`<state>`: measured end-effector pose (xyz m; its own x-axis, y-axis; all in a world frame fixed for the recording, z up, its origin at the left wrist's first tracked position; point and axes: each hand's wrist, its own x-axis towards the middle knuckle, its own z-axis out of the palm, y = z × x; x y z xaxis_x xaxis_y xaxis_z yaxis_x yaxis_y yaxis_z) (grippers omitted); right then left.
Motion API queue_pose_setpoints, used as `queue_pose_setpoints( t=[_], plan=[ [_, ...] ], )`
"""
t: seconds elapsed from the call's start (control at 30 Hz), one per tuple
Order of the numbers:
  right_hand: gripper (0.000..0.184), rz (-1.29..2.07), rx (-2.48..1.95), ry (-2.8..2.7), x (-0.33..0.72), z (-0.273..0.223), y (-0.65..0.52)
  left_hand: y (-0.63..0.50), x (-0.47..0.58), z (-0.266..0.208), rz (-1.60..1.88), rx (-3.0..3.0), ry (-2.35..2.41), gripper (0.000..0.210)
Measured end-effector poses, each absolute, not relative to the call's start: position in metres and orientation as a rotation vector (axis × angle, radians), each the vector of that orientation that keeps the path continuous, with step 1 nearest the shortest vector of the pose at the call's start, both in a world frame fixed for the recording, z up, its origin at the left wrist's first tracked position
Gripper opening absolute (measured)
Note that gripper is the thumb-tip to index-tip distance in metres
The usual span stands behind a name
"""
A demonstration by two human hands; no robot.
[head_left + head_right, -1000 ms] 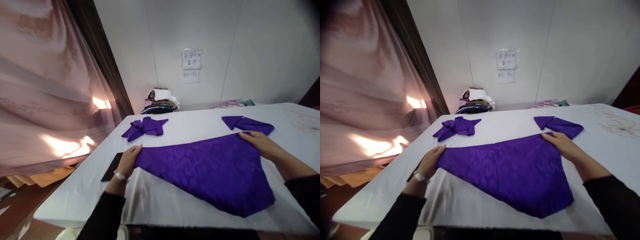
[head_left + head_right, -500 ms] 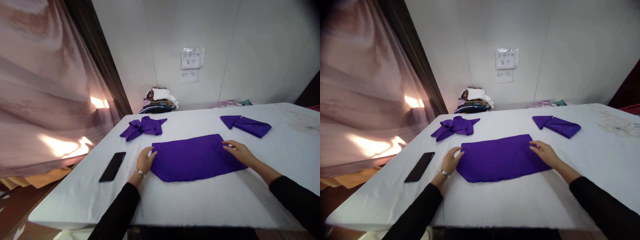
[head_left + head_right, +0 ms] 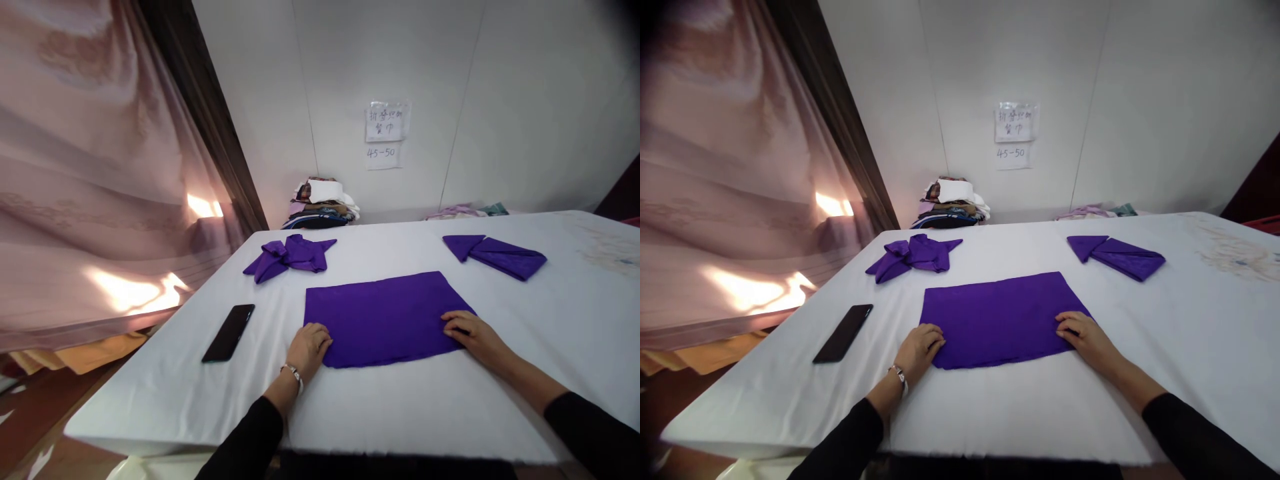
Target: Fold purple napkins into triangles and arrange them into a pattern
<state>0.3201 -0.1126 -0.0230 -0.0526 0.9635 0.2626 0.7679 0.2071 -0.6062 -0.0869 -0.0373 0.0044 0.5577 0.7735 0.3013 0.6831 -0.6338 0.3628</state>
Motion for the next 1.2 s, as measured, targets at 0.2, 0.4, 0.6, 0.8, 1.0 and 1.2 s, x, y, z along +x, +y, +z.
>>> queue_pose_setpoints(
  t=[0.2, 0.4, 0.6, 0.8, 1.0, 1.2],
  plan=[
    [0.025, 0.399, -1.604, -1.875, 0.315, -0.012, -0.114, -0.049, -0.087, 0.006, 0.68, 2.597, 1.17, 0.028],
    [0.025, 0.357, -1.639, -1.883, 0.315, 0.011, -0.123, -0.051, -0.088, 0.001, 0.688, 2.589, 1.164, 0.005],
    [0.025, 0.414, -1.703, -1.908, 0.309, 0.026, -0.134, -0.046, -0.08, 0.007, 0.657, 2.598, 1.136, 0.012],
    [0.026, 0.498, -1.756, -1.935, 0.311, 0.043, -0.144, -0.053, -0.093, 0.047, 0.723, 2.392, 1.105, 0.012],
    [0.019, 0.503, -1.612, -2.15, 0.323, 0.098, -0.062, 0.028, -0.072, 0.101, 0.699, 2.307, 1.121, 0.014],
    [0.025, -0.012, -1.745, -1.867, 0.325, 0.15, 0.046, 0.136, -0.016, 0.142, 1.004, 2.198, 1.614, 0.021]
  ],
)
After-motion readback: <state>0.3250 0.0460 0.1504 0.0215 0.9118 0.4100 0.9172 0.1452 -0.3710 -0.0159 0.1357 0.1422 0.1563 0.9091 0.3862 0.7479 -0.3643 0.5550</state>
